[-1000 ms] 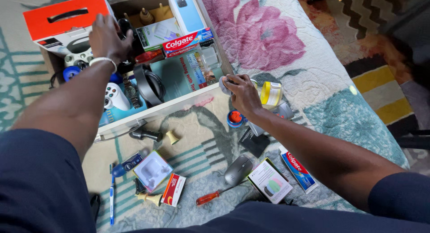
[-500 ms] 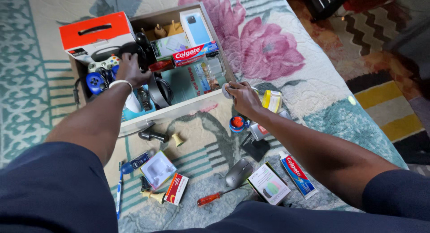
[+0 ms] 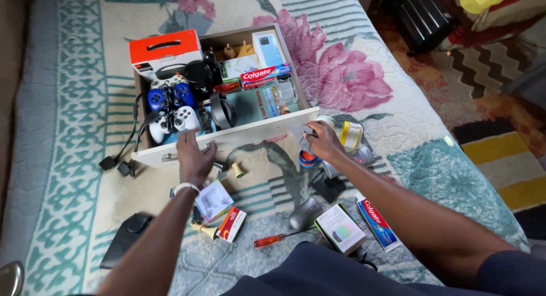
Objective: The person wipes a watch, a tube of toothpaste, a screwdriver, and a jar with a cloth, and places items into a drawer.
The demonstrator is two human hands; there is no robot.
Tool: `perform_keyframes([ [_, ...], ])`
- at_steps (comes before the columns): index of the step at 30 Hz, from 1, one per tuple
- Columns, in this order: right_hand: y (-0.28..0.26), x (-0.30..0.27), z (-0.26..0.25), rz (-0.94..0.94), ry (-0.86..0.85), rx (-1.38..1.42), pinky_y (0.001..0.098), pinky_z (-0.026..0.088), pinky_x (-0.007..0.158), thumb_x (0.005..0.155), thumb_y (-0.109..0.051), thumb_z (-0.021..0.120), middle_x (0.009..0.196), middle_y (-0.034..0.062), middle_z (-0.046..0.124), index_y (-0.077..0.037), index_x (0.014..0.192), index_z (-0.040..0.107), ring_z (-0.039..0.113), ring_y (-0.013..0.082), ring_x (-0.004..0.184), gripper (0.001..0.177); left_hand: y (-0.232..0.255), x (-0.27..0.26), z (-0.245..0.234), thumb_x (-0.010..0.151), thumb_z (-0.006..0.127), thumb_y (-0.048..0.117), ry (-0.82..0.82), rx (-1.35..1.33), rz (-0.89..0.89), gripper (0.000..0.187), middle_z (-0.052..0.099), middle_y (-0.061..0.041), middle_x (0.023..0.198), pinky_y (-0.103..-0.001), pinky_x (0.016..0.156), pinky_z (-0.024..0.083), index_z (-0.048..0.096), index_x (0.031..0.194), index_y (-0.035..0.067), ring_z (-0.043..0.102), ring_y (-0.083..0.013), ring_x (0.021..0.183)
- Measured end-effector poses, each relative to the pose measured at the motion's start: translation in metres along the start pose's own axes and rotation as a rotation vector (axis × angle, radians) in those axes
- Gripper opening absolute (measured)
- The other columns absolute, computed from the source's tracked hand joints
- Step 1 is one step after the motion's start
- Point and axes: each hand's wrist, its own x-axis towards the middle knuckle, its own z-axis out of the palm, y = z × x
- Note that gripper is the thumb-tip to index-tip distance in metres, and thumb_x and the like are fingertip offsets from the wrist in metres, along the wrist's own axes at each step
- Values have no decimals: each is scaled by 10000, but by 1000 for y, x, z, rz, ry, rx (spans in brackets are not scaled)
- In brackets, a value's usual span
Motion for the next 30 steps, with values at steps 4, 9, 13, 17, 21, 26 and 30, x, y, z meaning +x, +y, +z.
perform_keyframes([
  [4, -13, -27, 7, 240, -117, 452, 298, 503, 842, 966, -201, 644, 983, 31, 728, -78, 1210, 696, 654, 162, 927, 278, 44, -64, -11, 841, 746, 201, -94, -285, -236, 472, 667, -156, 1123, -389, 782, 587, 611, 1256, 23, 713, -259, 913],
  [9, -18, -60, 29, 279, -130, 941, 257, 467, 762, 943, -111, 644, 919, -15, 663, -38, 1112, 691, 584, 90, 827, 190, 119, -111, -14, 896, 723, 220, -305, -618, -280, 451, 728, -106, 1119, -340, 759, 598, 618, 1293, 34, 723, -185, 950],
  [13, -38, -96, 31, 308, -164, 1016, 261, 442, 709, 957, -130, 657, 937, 2, 650, -56, 1138, 679, 569, 100, 816, 197, 166, -131, -16, 929, 703, 318, -342, -756, -370, 509, 724, -69, 1154, -304, 777, 570, 575, 1347, 57, 720, -143, 970],
  [17, -63, -135, 23, 237, -184, 1014, 236, 499, 800, 965, -185, 641, 1017, 10, 700, -49, 1210, 623, 636, 87, 924, 281, 192, -151, -27, 962, 609, 420, -427, -943, -648, 445, 718, -17, 1080, -309, 734, 521, 625, 1287, 117, 634, -125, 886],
  [21, -80, -171, 3, 15, -169, 560, 264, 522, 827, 975, -259, 645, 1009, 38, 698, -12, 1242, 569, 639, 96, 939, 372, 198, -175, -42, 986, 591, 472, -498, -1015, -747, 369, 666, 16, 993, -338, 810, 522, 628, 1088, 118, 611, -97, 910],
  [26, -82, -204, -11, -148, -237, 313, 308, 523, 821, 981, -284, 688, 969, 85, 691, -12, 1212, 627, 617, 112, 902, 362, 189, -213, -45, 944, 695, 386, -482, -1046, -802, 260, 638, 3, 937, -352, 804, 497, 583, 1000, 158, 590, -109, 874],
  [30, -69, -220, -4, 10, -260, 288, 290, 511, 835, 956, -277, 664, 995, 28, 717, -59, 1288, 623, 625, 108, 907, 399, 184, -238, -42, 892, 736, 317, -463, -1105, -776, 246, 630, 21, 925, -351, 815, 532, 574, 976, 151, 605, -110, 874],
])
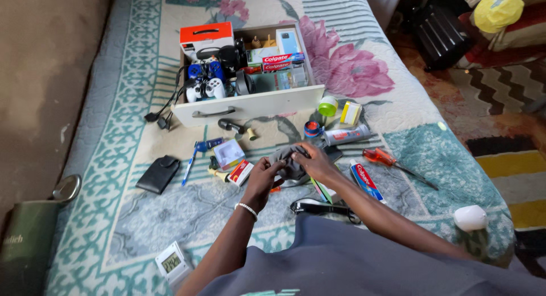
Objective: The person wipes a watch, a tube of toothpaste, a screwdriver, and a jar with a cloth, and places items into a drawer.
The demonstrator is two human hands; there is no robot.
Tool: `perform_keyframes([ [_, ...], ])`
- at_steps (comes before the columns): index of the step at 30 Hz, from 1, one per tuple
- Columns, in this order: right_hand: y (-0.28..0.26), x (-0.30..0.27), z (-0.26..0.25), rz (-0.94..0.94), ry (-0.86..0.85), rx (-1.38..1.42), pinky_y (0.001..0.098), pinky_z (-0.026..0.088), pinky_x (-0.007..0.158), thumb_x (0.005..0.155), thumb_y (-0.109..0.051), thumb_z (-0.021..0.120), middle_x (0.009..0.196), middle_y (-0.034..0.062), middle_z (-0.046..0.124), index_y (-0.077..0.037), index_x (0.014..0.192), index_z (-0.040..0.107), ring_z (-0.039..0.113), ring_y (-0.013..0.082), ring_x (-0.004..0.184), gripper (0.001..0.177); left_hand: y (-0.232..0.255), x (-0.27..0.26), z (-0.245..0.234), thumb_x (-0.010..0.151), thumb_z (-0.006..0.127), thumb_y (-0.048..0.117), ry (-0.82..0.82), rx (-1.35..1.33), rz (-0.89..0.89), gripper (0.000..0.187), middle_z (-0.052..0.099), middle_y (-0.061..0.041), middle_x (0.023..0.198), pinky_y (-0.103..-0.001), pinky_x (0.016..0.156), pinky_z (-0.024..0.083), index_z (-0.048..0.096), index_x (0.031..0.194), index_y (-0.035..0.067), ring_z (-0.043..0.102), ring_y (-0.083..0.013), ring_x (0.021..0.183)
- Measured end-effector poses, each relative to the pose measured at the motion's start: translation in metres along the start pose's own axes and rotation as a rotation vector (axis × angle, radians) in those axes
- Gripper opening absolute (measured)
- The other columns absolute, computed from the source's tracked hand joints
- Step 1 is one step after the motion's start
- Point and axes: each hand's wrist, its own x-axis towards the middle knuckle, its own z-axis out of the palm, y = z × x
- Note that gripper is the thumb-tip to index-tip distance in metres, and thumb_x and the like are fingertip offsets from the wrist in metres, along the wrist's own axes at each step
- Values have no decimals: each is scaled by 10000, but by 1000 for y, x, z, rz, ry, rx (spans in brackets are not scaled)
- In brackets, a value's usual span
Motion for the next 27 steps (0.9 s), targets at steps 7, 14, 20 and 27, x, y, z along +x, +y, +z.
perform_keyframes([
  [7, 23, -9, 22, 235, -109, 572, 308, 426, 1011, 994, -376, 588, 1268, 41, 645, -71, 1357, 592, 549, 125, 1157, 475, -12, -28, 7, 908, 747, 337, 39, 22, -4, 271, 653, 16, 915, -333, 767, 552, 577, 936, 129, 605, -107, 846],
  [14, 5, -31, 20, 210, -148, 680, 324, 461, 980, 1001, -414, 664, 1211, 43, 667, -37, 1277, 647, 594, 132, 1119, 467, -21, -41, 11, 906, 750, 378, 113, 24, -18, 305, 651, 5, 890, -308, 732, 569, 569, 939, 135, 599, -108, 796],
  [20, -14, -63, 11, 191, -209, 703, 246, 549, 908, 829, -286, 803, 1072, 6, 768, -51, 1125, 719, 710, 82, 990, 386, -36, -36, 11, 955, 691, 324, 62, -102, 8, 231, 648, 5, 877, -335, 771, 591, 616, 924, 107, 619, -107, 821],
  [27, -2, -77, 6, 440, -244, 705, 329, 565, 780, 730, -331, 891, 1033, 69, 735, -34, 1187, 669, 689, 168, 906, 588, -39, -52, 11, 989, 667, 350, -6, -153, -62, 247, 646, 12, 822, -332, 809, 563, 663, 921, 112, 618, -110, 788],
])
